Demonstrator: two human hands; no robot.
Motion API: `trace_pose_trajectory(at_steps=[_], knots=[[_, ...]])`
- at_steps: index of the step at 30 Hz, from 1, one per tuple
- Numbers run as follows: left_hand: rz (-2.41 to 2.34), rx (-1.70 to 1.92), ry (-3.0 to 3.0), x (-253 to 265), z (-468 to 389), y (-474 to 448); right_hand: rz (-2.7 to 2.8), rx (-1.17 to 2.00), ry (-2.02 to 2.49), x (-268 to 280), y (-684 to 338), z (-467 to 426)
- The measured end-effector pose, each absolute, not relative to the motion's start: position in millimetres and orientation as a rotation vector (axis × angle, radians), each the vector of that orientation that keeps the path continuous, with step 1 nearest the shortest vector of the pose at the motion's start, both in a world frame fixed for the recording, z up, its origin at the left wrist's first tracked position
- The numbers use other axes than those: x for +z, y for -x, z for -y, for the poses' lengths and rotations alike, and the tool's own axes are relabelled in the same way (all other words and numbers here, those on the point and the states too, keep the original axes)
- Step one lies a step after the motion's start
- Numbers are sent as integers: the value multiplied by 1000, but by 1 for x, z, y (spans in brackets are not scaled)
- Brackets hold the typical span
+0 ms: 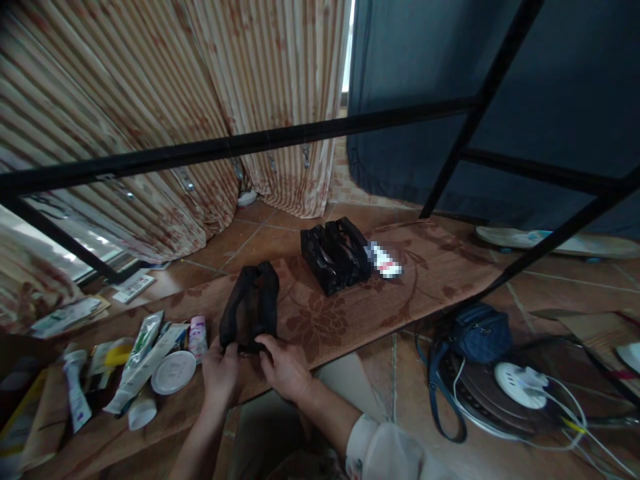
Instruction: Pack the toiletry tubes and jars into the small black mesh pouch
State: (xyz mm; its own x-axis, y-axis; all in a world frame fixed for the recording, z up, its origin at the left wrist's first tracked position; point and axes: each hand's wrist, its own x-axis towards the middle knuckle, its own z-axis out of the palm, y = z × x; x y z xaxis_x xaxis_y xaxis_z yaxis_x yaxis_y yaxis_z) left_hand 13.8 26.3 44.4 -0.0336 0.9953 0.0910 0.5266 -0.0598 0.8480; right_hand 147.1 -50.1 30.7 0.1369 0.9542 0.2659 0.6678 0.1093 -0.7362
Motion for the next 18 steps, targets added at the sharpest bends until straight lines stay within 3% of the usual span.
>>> trace_pose_trajectory(at_steps=[9,18], knots=[[-1609,965,-1684,44,-21,-15,1416,531,1478,35,-149,59],[-1633,961,-1758,45,-16,-17,1248,514,1737,8,-205,69]])
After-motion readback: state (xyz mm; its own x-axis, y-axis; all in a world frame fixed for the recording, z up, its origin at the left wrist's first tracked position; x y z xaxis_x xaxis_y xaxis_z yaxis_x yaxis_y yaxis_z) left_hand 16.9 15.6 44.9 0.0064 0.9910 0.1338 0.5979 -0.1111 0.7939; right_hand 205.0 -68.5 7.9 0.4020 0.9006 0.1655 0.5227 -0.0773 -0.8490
